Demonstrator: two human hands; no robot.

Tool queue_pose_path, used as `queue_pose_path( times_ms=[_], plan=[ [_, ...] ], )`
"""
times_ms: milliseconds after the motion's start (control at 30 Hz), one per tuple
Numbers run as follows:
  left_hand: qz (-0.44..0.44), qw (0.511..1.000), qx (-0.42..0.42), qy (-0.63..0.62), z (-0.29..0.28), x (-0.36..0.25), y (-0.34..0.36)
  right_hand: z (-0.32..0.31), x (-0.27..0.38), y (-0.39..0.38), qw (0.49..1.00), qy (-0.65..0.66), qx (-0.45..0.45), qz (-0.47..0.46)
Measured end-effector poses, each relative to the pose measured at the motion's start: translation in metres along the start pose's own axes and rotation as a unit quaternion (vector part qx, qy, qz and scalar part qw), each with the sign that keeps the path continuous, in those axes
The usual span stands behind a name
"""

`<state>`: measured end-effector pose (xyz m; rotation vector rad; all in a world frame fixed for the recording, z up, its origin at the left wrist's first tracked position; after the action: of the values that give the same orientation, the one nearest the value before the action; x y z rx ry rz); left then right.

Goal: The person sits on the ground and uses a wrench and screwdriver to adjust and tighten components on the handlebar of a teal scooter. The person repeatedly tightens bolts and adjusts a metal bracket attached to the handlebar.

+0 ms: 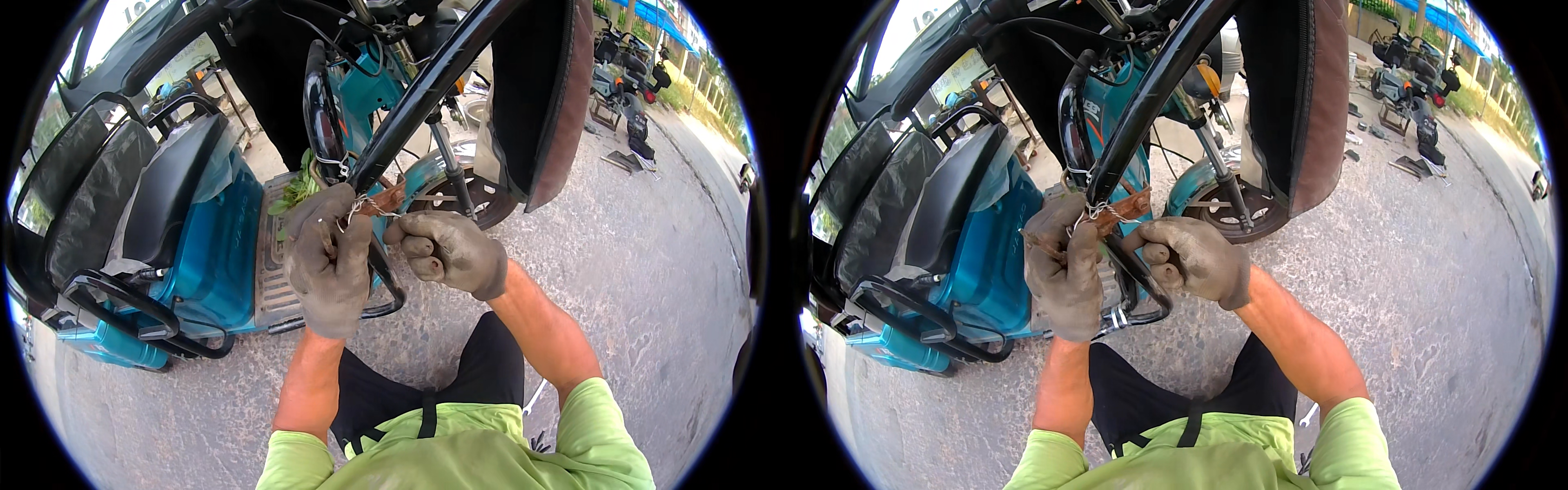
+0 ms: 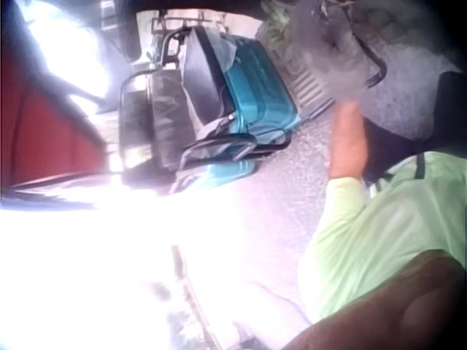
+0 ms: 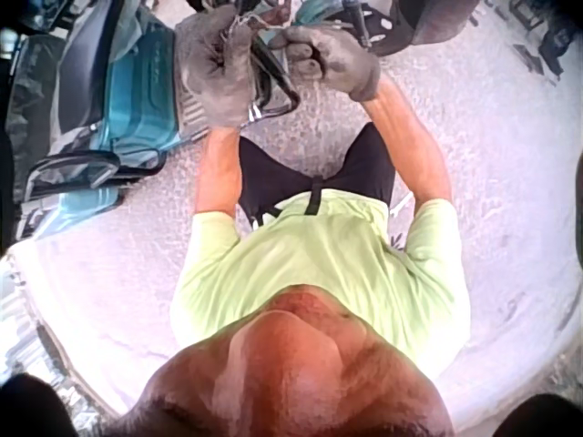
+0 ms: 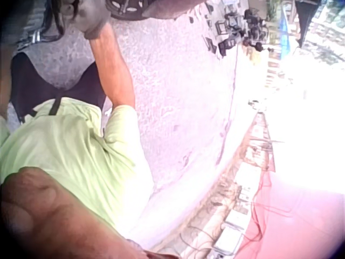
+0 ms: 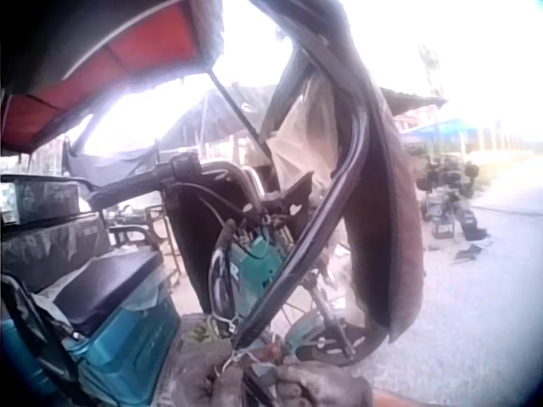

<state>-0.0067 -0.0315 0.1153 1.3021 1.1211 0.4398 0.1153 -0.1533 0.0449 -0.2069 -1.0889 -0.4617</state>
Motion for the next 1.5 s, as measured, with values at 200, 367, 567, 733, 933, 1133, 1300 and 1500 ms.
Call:
queue_pose_path(
  times_ms=[200,367,567,733,933,1133,1300,1500],
  plan=[
    [-0.103,0.994,-0.002,-0.048,-0.001,0.019,-0.021,0.017,0.033,-0.011,0.989,-0.136,-0.051,-0.029],
    [-0.101,0.992,0.025,-0.073,0.001,0.029,-0.024,0.055,0.092,-0.020,0.891,-0.433,-0.024,-0.138],
    [-0.058,0.995,0.032,-0.079,0.002,0.017,-0.025,0.128,0.131,0.016,0.456,-0.799,0.164,-0.357],
    [-0.055,0.997,0.039,-0.048,0.018,-0.010,-0.028,0.127,0.125,0.069,0.332,-0.899,0.218,-0.184],
    [0.040,0.999,-0.011,0.021,0.062,-0.047,-0.022,0.152,0.068,0.156,0.317,-0.903,0.284,0.060],
    [-0.022,0.999,0.024,-0.016,0.060,-0.035,-0.023,0.159,0.013,0.177,0.564,-0.792,0.162,0.167],
    [-0.014,0.991,0.122,-0.051,0.049,-0.024,-0.020,0.145,0.074,0.138,0.689,-0.680,0.172,0.184],
    [-0.018,0.994,0.100,-0.045,0.016,-0.015,-0.031,0.140,0.129,0.034,0.637,-0.750,0.127,-0.126]
  ],
)
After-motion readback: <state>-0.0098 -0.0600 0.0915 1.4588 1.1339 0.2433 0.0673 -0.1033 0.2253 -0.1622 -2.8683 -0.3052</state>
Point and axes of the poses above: each hand's wrist, its own y-axis towards the middle knuckle, its own z-axis out of the palm, x = y × z, the point moved 7 cm from there along y, towards the middle knuckle, and after that the axes turned 4 degrees about -z, right-handed, at the moved point
